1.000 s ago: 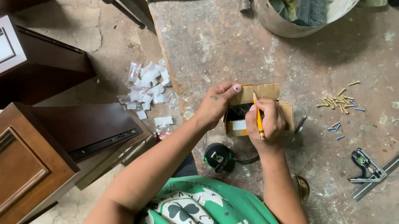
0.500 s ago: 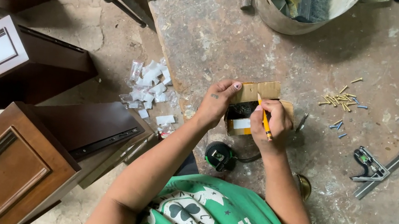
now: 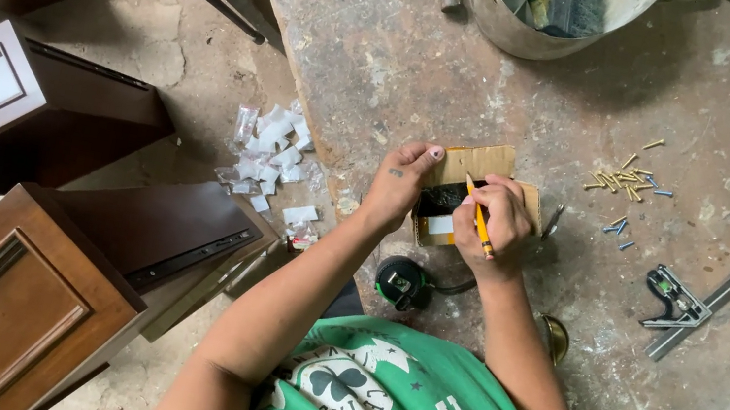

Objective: Measuring and marking drawer fronts for handle placement using a tape measure and pencil.

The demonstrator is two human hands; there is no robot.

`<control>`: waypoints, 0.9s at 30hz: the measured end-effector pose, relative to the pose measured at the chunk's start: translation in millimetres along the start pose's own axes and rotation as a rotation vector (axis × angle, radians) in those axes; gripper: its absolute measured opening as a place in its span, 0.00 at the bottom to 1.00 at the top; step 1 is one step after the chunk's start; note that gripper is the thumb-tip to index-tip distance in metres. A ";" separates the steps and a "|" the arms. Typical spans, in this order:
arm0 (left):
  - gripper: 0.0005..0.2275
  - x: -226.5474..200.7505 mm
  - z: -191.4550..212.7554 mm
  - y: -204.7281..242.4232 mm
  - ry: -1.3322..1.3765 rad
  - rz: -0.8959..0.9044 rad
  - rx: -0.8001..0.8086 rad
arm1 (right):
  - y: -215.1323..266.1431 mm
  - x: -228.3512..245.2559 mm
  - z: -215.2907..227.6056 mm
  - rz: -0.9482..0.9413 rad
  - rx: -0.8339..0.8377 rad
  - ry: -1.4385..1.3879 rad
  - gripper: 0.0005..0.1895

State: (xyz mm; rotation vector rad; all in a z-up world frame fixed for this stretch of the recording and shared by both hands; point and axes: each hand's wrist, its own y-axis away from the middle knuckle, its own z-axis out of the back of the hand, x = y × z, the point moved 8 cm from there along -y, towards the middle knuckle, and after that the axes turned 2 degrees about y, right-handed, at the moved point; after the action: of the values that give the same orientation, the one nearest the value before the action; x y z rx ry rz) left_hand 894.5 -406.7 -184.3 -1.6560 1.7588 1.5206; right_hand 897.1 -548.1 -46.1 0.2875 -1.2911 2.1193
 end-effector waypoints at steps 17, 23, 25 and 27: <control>0.11 4.0 6.6 -5.5 0.011 -0.038 0.006 | 6.5 -23.8 7.9 -0.179 -0.080 -0.002 0.02; 0.12 9.8 7.8 -8.7 0.010 -0.039 0.016 | 0.8 -14.2 5.9 -0.168 -0.062 -0.020 0.03; 0.12 11.9 8.8 -9.8 0.016 -0.036 0.015 | 4.4 -17.4 4.3 -0.169 -0.071 -0.013 0.03; 0.12 5.7 7.1 -7.2 0.022 -0.037 0.014 | 4.3 -19.3 3.2 -0.167 -0.082 -0.009 0.03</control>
State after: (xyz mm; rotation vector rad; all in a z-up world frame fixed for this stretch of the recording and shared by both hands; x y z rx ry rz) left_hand 895.9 -402.6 -195.0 -1.6957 1.7361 1.4765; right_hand 909.0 -560.0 -57.0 0.3568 -1.3085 1.9228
